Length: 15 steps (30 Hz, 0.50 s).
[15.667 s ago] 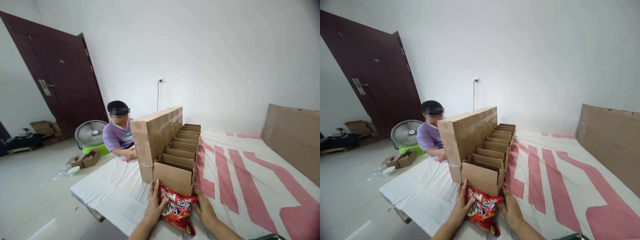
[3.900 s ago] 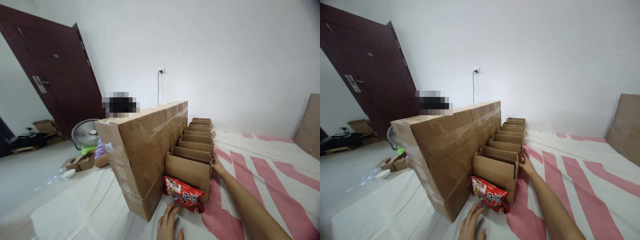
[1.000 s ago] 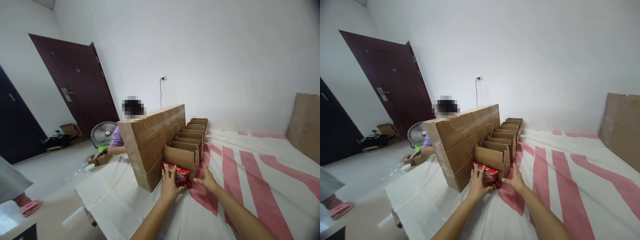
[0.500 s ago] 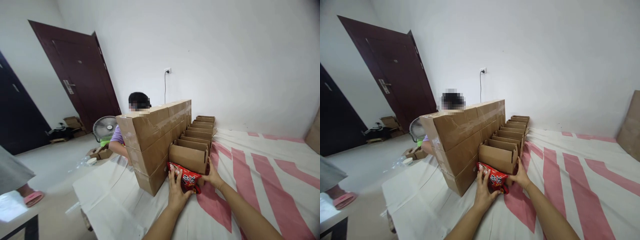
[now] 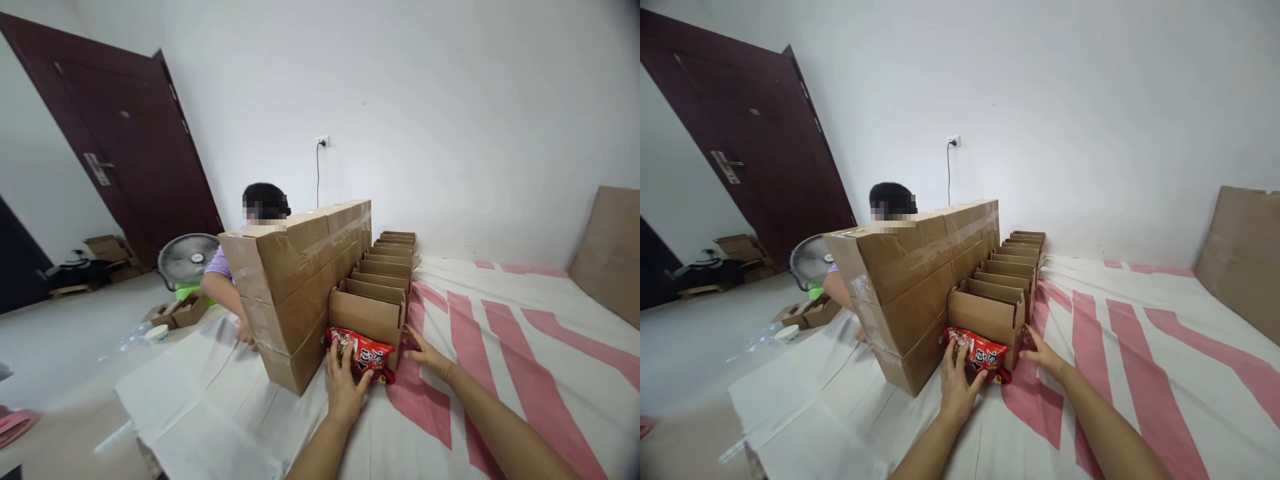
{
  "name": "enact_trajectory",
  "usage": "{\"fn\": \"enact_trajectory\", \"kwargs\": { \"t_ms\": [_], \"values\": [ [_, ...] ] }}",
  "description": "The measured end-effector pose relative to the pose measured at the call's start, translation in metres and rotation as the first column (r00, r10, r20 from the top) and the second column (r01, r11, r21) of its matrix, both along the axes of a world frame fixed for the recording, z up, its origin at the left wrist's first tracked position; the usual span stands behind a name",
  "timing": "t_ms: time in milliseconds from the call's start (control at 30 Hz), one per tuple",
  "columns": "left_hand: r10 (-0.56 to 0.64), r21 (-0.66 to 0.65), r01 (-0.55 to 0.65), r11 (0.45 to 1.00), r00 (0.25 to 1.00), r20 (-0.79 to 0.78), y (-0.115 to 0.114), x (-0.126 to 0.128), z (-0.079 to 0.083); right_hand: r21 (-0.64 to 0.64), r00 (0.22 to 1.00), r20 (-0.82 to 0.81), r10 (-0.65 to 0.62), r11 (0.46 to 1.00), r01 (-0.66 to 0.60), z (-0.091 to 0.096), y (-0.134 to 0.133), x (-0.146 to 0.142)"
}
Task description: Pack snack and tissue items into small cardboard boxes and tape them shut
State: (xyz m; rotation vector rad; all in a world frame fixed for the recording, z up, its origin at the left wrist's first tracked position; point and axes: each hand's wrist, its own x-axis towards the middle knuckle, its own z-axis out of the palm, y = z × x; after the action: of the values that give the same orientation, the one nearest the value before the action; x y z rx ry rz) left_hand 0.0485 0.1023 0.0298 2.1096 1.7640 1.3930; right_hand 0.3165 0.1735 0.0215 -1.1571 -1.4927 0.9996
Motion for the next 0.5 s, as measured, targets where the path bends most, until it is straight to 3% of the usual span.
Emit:
{"fn": "enact_trajectory", "kwargs": {
  "t_ms": [133, 233, 500],
  "values": [
    [-0.046, 0.021, 0.044, 0.999, 0.992, 0.118, 0.0, -0.004, 0.0, -0.054, 0.982, 0.054, -0.179, 0.982, 0.182, 0.025, 0.028, 0.034],
    [-0.044, 0.01, 0.043, 0.999, 0.988, 0.151, 0.002, -0.005, -0.002, -0.033, 0.957, 0.073, -0.28, 0.958, 0.283, 0.042, 0.052, 0.041],
    [-0.031, 0.013, 0.03, 0.999, 0.988, 0.15, 0.007, -0.007, -0.012, -0.011, 0.967, 0.066, -0.245, 0.969, 0.246, 0.073, 0.097, 0.035]
  ]
}}
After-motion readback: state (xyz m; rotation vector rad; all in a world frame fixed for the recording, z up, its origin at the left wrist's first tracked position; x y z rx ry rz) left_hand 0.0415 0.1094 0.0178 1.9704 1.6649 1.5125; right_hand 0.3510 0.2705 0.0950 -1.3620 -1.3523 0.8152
